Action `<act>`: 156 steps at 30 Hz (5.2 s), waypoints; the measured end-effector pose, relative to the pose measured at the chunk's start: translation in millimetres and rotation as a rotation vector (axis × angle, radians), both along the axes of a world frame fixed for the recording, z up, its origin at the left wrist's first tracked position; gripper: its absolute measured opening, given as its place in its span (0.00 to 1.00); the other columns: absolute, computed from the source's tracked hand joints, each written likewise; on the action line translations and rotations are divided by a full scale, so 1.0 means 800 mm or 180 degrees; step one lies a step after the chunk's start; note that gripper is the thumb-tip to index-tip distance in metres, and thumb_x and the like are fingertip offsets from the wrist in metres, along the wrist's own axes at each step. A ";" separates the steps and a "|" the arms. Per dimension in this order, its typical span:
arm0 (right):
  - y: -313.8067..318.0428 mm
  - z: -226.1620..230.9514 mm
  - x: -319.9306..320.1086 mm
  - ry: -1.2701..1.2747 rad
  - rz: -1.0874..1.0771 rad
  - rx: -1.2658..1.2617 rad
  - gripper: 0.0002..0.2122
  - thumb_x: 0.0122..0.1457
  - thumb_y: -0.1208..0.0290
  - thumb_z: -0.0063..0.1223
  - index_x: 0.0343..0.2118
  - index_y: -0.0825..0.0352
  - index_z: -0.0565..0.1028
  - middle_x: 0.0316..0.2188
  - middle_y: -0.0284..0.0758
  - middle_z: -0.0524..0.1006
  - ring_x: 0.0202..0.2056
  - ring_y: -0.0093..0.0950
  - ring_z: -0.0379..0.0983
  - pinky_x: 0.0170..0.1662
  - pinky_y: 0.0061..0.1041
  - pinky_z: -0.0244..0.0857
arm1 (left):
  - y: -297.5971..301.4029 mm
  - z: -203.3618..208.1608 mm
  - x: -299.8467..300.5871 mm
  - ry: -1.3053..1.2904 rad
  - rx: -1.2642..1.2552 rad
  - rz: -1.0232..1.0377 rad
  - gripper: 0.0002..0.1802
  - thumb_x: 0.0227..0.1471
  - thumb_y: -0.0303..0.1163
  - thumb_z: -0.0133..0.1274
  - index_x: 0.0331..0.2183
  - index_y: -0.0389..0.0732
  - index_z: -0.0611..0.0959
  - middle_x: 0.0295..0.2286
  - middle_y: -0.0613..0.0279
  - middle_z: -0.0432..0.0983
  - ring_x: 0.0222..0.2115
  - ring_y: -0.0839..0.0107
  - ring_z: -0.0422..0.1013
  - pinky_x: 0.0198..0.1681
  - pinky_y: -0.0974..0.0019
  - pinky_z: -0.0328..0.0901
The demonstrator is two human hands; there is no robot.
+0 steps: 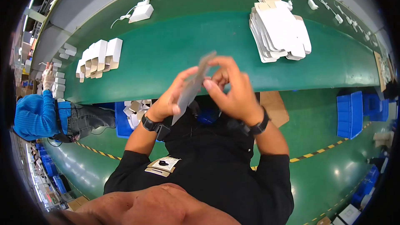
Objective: The person picks up a flat white box from a stack, folds it into shape by hand, and places it on the green table. They repeat this process of assembling boxes throughout the video.
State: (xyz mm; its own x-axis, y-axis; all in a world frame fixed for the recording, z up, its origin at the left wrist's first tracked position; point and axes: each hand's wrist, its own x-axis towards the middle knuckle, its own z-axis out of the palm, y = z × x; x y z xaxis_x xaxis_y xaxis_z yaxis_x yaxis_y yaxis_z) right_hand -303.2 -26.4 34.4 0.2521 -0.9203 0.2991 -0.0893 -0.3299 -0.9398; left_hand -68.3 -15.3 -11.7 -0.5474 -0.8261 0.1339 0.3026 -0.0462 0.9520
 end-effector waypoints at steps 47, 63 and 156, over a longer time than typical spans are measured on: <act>0.022 -0.005 -0.021 -0.0632 0.0650 0.0455 0.06 0.57 0.84 0.59 0.37 0.73 0.81 0.42 0.41 0.78 0.49 0.32 0.75 0.54 0.32 0.69 | 0.053 -0.004 -0.042 0.0296 -0.0745 0.0371 0.42 0.60 0.22 0.53 0.67 0.44 0.49 0.62 0.37 0.57 0.63 0.52 0.58 0.63 0.52 0.57; -0.029 -0.002 -0.029 0.0903 0.0314 -0.0712 0.19 0.56 0.73 0.63 0.52 0.68 0.79 0.57 0.45 0.75 0.61 0.45 0.68 0.62 0.40 0.61 | -0.013 0.008 -0.011 -0.0519 -0.1199 0.0988 0.25 0.58 0.24 0.55 0.57 0.43 0.70 0.63 0.45 0.60 0.60 0.56 0.61 0.63 0.53 0.55; -0.056 -0.003 0.064 0.0764 0.0849 -0.0537 0.12 0.58 0.78 0.61 0.46 0.70 0.81 0.51 0.42 0.78 0.52 0.33 0.76 0.54 0.28 0.70 | -0.030 -0.002 0.034 -0.0230 -0.0474 0.1183 0.24 0.64 0.34 0.53 0.57 0.42 0.65 0.44 0.58 0.72 0.44 0.72 0.70 0.48 0.66 0.66</act>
